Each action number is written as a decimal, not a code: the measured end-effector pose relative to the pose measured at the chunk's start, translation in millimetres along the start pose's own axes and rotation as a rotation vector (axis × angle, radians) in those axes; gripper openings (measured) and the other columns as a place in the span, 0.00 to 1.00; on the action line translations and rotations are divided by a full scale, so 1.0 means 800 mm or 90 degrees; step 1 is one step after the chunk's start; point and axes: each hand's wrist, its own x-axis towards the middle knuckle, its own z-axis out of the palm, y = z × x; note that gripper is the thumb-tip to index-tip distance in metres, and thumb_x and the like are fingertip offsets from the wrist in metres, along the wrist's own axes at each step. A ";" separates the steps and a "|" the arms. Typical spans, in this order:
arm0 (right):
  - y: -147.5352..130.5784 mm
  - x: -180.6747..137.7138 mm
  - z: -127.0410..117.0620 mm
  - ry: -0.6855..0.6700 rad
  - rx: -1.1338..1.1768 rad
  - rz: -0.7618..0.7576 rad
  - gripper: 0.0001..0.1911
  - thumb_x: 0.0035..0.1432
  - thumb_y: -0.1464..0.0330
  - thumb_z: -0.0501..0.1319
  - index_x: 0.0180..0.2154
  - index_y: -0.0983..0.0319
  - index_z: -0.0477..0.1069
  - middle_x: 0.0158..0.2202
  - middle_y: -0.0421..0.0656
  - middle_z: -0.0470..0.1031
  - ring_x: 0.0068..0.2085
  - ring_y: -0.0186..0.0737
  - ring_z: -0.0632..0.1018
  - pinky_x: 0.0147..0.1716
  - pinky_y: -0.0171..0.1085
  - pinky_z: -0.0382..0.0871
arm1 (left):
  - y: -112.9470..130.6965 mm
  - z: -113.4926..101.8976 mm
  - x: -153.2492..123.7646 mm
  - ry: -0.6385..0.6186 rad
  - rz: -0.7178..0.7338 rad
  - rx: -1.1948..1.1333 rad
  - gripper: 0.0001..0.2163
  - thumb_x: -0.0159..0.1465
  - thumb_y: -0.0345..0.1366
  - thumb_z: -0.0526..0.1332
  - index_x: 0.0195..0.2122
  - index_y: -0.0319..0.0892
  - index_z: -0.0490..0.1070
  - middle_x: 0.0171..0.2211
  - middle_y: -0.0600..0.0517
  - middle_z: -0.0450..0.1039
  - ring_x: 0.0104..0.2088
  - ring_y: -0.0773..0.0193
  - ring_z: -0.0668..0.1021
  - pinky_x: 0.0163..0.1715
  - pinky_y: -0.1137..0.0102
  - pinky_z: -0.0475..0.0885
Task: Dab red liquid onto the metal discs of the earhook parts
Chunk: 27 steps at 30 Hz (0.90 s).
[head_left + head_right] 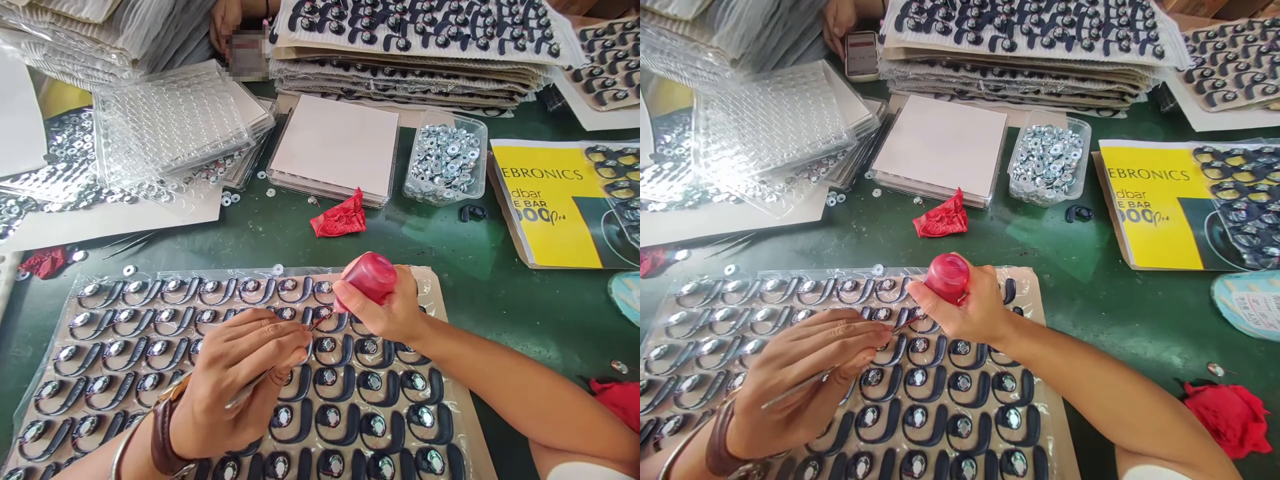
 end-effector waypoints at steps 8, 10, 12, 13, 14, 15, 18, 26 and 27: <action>-0.001 0.001 0.003 -0.019 0.017 -0.078 0.14 0.57 0.60 0.65 0.25 0.61 0.71 0.21 0.41 0.74 0.22 0.35 0.74 0.23 0.35 0.70 | -0.004 -0.003 0.007 0.017 -0.061 -0.003 0.08 0.63 0.23 0.57 0.39 0.38 0.74 0.35 0.51 0.80 0.33 0.67 0.80 0.36 0.72 0.76; 0.002 0.000 0.004 -0.015 0.014 -0.125 0.13 0.56 0.60 0.66 0.26 0.61 0.71 0.23 0.41 0.76 0.22 0.34 0.74 0.22 0.34 0.70 | -0.006 -0.006 0.010 0.020 -0.084 -0.011 0.08 0.64 0.24 0.57 0.38 0.39 0.74 0.35 0.51 0.80 0.33 0.67 0.80 0.35 0.73 0.76; 0.007 -0.001 0.005 -0.009 -0.003 -0.165 0.12 0.55 0.60 0.67 0.27 0.61 0.71 0.26 0.41 0.77 0.22 0.33 0.74 0.23 0.33 0.70 | -0.009 -0.008 0.015 0.021 -0.123 -0.024 0.07 0.65 0.26 0.58 0.37 0.40 0.75 0.34 0.52 0.80 0.32 0.68 0.80 0.33 0.74 0.76; 0.009 -0.002 0.005 -0.004 -0.010 -0.180 0.12 0.55 0.60 0.67 0.27 0.61 0.71 0.27 0.41 0.77 0.23 0.33 0.74 0.23 0.33 0.71 | -0.011 -0.009 0.017 0.021 -0.146 -0.029 0.07 0.66 0.28 0.58 0.37 0.40 0.76 0.33 0.53 0.80 0.31 0.68 0.80 0.31 0.75 0.75; 0.011 -0.002 0.006 -0.001 -0.014 -0.191 0.12 0.55 0.60 0.68 0.28 0.61 0.71 0.27 0.41 0.77 0.23 0.33 0.75 0.24 0.33 0.71 | -0.013 -0.010 0.019 0.017 -0.169 -0.031 0.07 0.66 0.29 0.57 0.35 0.40 0.76 0.31 0.54 0.80 0.30 0.68 0.80 0.29 0.76 0.75; 0.012 -0.003 0.006 0.001 -0.012 -0.200 0.12 0.54 0.59 0.68 0.30 0.61 0.72 0.27 0.40 0.77 0.24 0.33 0.75 0.25 0.33 0.71 | -0.014 -0.010 0.021 0.013 -0.188 -0.032 0.08 0.67 0.30 0.57 0.33 0.41 0.76 0.30 0.54 0.79 0.28 0.69 0.80 0.27 0.78 0.74; 0.005 -0.003 0.003 -0.030 -0.007 -0.191 0.15 0.51 0.58 0.71 0.32 0.61 0.72 0.28 0.40 0.78 0.26 0.34 0.76 0.28 0.34 0.72 | -0.017 -0.011 0.024 0.014 -0.205 -0.026 0.11 0.67 0.32 0.57 0.30 0.41 0.76 0.29 0.55 0.79 0.26 0.70 0.80 0.25 0.79 0.73; -0.048 0.015 -0.041 -0.160 0.083 0.048 0.15 0.55 0.54 0.66 0.32 0.60 0.74 0.25 0.39 0.76 0.25 0.35 0.76 0.24 0.34 0.71 | -0.013 -0.006 0.009 0.019 -0.029 -0.003 0.08 0.63 0.23 0.58 0.38 0.39 0.74 0.35 0.51 0.80 0.33 0.67 0.81 0.37 0.72 0.77; -0.048 0.020 -0.044 -0.162 0.086 0.043 0.15 0.56 0.54 0.66 0.31 0.60 0.74 0.26 0.40 0.77 0.26 0.36 0.77 0.24 0.34 0.71 | -0.011 -0.005 0.007 0.024 -0.011 0.004 0.08 0.63 0.23 0.58 0.39 0.39 0.73 0.35 0.51 0.80 0.33 0.67 0.81 0.38 0.71 0.77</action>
